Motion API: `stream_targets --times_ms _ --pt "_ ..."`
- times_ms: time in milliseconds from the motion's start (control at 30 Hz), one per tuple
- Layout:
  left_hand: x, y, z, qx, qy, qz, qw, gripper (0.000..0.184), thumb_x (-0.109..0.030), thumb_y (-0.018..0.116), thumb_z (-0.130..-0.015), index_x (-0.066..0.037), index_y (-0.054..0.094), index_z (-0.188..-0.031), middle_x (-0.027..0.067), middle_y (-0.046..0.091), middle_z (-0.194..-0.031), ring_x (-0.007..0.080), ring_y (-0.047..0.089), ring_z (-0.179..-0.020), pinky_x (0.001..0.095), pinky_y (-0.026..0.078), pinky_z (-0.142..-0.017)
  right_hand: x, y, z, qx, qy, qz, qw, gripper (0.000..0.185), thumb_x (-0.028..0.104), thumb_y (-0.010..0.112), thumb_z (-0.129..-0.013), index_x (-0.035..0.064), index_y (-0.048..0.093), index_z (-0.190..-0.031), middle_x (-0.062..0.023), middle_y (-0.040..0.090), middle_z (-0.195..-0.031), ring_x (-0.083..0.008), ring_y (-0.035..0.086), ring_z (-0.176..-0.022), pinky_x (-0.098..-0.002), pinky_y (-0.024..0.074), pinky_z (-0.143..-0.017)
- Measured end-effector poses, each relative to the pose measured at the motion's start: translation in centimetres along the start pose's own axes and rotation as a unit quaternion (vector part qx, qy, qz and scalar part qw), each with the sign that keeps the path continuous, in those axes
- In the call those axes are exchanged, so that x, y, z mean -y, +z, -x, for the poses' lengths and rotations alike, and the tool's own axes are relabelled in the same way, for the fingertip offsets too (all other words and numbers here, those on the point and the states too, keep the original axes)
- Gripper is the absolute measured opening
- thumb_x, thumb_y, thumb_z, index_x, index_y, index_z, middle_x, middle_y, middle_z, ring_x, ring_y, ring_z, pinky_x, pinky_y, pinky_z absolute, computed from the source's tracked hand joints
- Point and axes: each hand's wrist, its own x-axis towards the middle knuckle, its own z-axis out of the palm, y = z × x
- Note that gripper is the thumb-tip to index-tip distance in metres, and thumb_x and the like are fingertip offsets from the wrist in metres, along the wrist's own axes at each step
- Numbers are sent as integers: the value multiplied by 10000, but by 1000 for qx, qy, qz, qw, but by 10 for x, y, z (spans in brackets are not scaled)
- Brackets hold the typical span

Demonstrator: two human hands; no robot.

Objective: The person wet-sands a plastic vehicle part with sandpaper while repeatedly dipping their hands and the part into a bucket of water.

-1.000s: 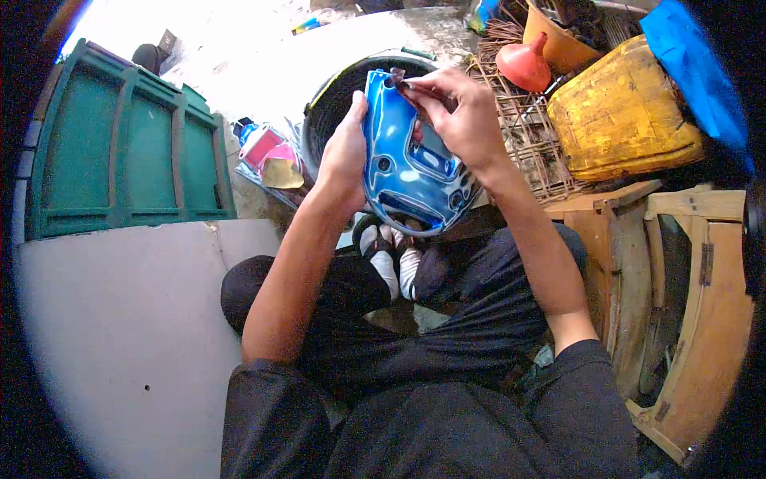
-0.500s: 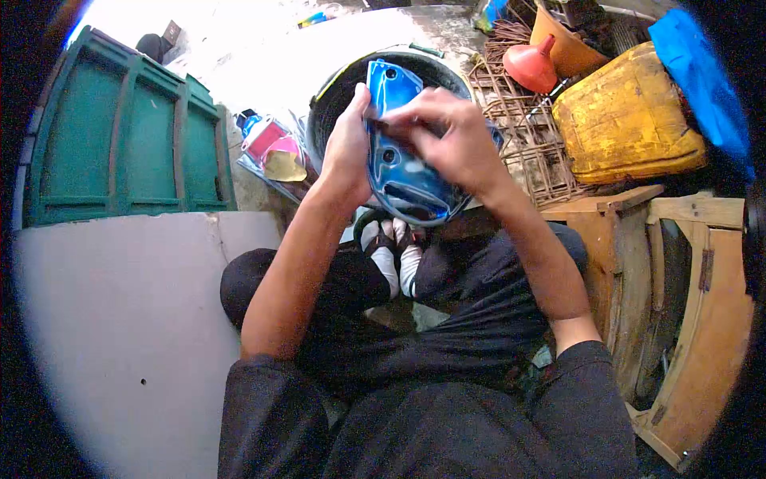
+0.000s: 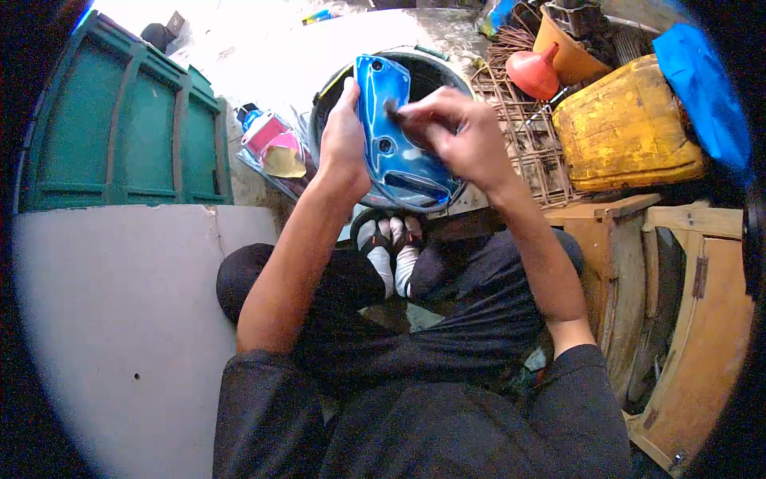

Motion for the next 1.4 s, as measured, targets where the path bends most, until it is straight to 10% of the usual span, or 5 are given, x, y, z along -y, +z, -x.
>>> stream_targets --times_ms 1400 --pt "-11 -11 -9 -35 144 132 980 432 -279 299 -1078 35 524 -1270 223 659 -1176 344 664 -1090 474 561 -948 10 5 3 23 29 -61 997 243 -48 689 -796 49 760 -1007 -124 720 -949 -267 707 -911 -341 543 -830"
